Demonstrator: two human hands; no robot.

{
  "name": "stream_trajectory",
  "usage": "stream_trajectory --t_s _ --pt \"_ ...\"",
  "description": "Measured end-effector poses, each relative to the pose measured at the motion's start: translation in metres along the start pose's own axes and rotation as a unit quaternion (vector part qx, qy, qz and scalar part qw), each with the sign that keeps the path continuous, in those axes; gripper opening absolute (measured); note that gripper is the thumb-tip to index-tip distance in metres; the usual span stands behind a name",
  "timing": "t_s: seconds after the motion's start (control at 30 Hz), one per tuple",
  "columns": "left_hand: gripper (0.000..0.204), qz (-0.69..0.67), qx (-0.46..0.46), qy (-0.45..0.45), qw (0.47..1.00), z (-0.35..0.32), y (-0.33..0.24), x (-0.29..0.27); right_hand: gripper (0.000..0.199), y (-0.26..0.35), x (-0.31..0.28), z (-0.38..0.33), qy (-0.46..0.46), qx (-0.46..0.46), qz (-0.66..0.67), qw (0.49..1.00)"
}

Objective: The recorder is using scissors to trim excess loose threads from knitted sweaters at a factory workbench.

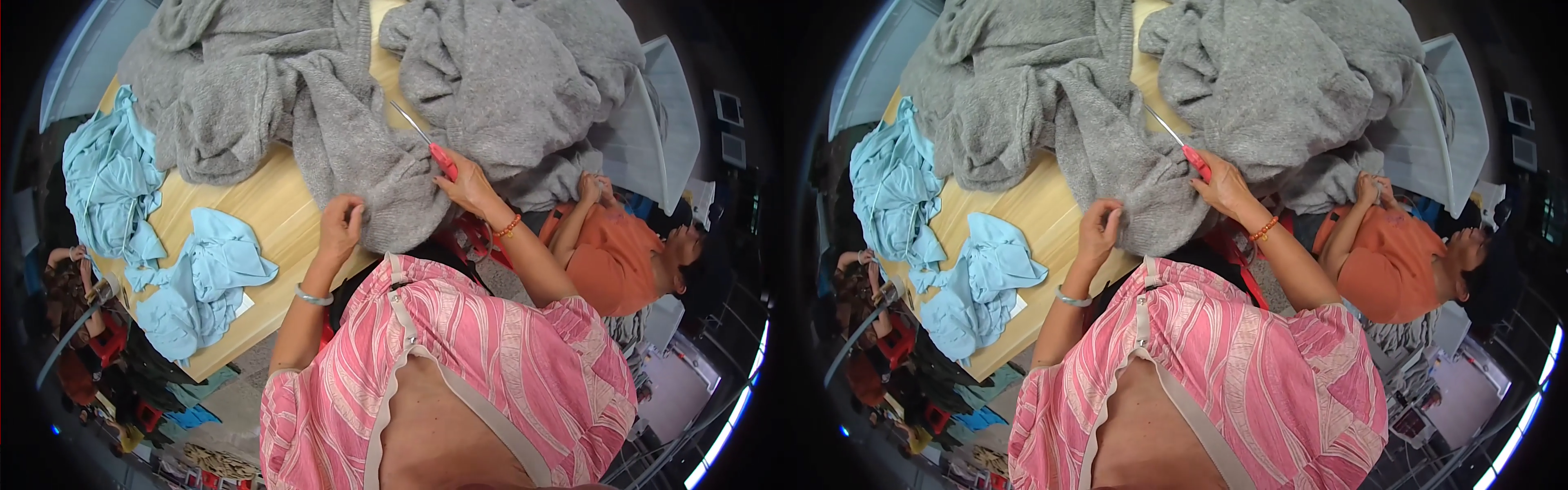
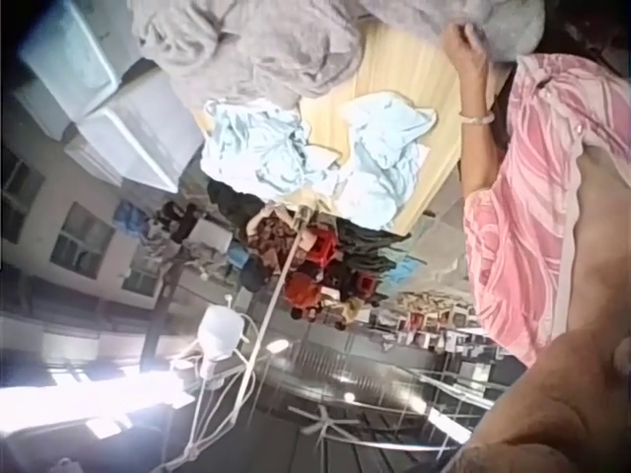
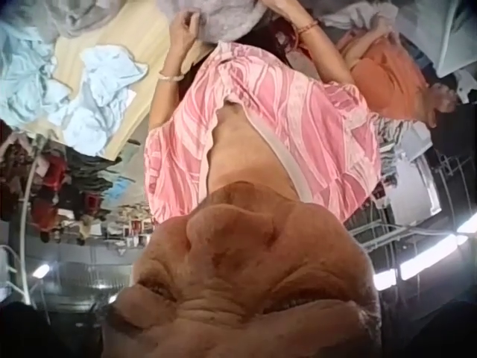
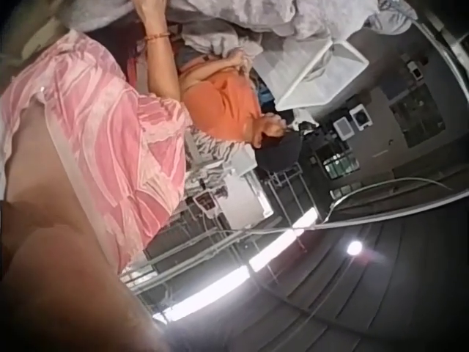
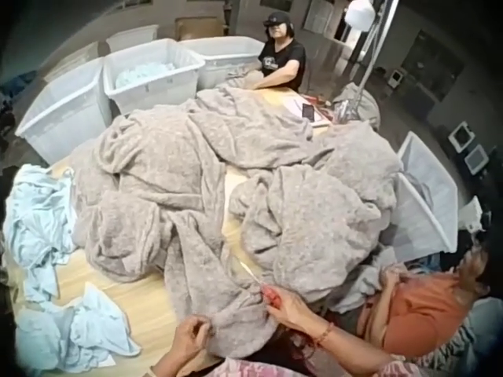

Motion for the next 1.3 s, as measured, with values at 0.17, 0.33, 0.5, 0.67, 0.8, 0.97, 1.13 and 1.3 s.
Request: stream_trajectory --t_s 0.17,0.33,0.5,0.67,0.8,0.97,1.13,1.3 --pt "0.029 -0.142 -0.182 0.042 0.972 -0.007 -0.004 0.010 0.053 -0.004 0.000 0.003 0.066 0.037 0.031 0.997" --pt "0.038 0.058 -0.030 0.000 0.998 0.002 -0.013 0.038 0.053 0.010 -0.001 0.002 0.088 0.030 0.067 0.993" --pt "0.026 -0.056 -0.115 0.050 0.990 0.001 -0.021 0.015 0.051 0.033 -0.009 -0.005 0.148 -0.034 0.050 0.987" --pt "0.022 -0.307 -0.276 0.089 0.906 -0.015 -0.058 -0.045 0.050 0.075 0.006 -0.022 0.261 -0.120 0.123 0.950" --pt "0.029 -0.378 -0.233 -0.127 0.887 -0.028 -0.081 -0.146 0.051 0.071 0.023 -0.028 0.279 -0.158 0.085 0.943" --pt "0.026 -0.385 -0.256 -0.417 0.782 -0.055 -0.050 -0.237 0.049 0.063 0.025 -0.026 0.295 -0.143 0.054 0.943" --pt "0.023 -0.278 -0.214 -0.403 0.845 -0.066 0.020 -0.255 0.038 0.069 0.010 -0.020 0.204 -0.183 0.086 0.958" --pt "0.026 -0.052 -0.262 -0.447 0.854 -0.065 0.067 -0.239 0.042 0.026 0.013 -0.015 0.119 -0.100 0.097 0.983"
Point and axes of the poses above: each hand's wrist, its own z-axis towards the middle knuckle, its own x-axis out of the palm, y = z × x, the point moved 5 cm from there along z, towards the middle knuckle, and after that the axes turned 12 degrees about -y, right-handed, at the moved point
